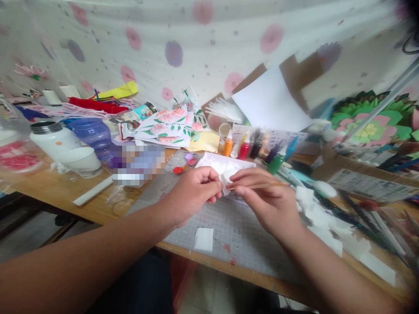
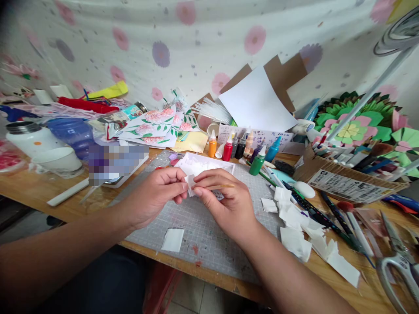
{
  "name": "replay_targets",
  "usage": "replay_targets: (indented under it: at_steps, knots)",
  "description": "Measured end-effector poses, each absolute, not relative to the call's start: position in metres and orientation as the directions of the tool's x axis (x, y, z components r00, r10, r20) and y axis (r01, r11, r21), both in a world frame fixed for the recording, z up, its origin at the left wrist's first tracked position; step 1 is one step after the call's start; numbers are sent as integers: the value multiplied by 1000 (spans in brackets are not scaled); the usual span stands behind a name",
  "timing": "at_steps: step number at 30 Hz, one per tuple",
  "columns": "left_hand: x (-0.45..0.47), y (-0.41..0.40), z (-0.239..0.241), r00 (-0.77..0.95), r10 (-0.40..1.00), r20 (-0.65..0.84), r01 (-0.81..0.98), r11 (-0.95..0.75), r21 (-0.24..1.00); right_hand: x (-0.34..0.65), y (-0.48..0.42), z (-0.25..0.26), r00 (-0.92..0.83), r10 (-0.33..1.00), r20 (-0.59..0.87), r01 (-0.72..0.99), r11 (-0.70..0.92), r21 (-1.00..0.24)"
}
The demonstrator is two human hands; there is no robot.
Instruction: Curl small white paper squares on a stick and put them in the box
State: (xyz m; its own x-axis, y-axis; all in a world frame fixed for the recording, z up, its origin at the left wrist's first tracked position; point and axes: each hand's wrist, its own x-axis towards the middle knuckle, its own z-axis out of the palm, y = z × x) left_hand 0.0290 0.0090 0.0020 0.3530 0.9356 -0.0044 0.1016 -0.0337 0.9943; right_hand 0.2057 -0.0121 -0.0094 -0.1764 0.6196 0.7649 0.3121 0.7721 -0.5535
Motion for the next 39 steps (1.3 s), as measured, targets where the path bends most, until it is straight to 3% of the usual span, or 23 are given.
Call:
replay_targets:
  at_steps: [30, 39]
  knots:
    - [29, 8, 4, 348, 937, -17, 113, -24, 993, 205, -13, -10, -192, 596, 779, 329, 787, -521]
    - [27, 9, 3, 374, 927, -24, 132, -28, 991, 209, -5, -14, -38, 676, 736, 262, 717, -646]
